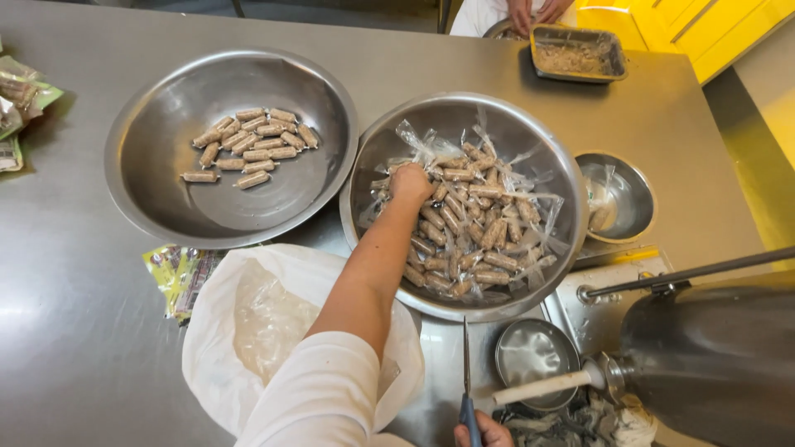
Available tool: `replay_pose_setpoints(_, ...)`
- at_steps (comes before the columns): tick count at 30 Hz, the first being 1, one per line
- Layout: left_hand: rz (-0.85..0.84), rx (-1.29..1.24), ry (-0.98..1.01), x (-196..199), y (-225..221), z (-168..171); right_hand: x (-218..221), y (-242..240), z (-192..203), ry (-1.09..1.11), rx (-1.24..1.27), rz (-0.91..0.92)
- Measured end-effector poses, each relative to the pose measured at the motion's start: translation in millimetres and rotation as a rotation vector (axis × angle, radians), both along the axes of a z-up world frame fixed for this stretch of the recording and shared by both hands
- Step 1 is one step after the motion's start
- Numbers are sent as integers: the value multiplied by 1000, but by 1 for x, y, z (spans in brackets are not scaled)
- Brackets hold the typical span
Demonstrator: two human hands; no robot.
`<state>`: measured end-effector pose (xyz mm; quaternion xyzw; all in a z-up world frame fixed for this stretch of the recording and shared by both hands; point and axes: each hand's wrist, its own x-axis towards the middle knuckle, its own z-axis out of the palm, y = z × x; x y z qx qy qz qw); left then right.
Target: Trimming excess plastic packaging from individually wrapped food items using scissors on a production floor.
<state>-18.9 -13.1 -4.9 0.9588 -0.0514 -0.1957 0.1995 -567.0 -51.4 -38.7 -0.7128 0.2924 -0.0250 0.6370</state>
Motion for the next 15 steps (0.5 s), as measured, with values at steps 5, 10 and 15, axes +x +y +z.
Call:
replay_pose_setpoints(5,-207,32,12,12,-6,-44,10,14,42,-82,73,-69)
replay_pose_setpoints(10,72,-905,478,-75,78,142,28,12,65,-227,139,85)
replay_pose_setpoints(15,259,-1688,630,-143,138,163,60,36,126,-312,238,432)
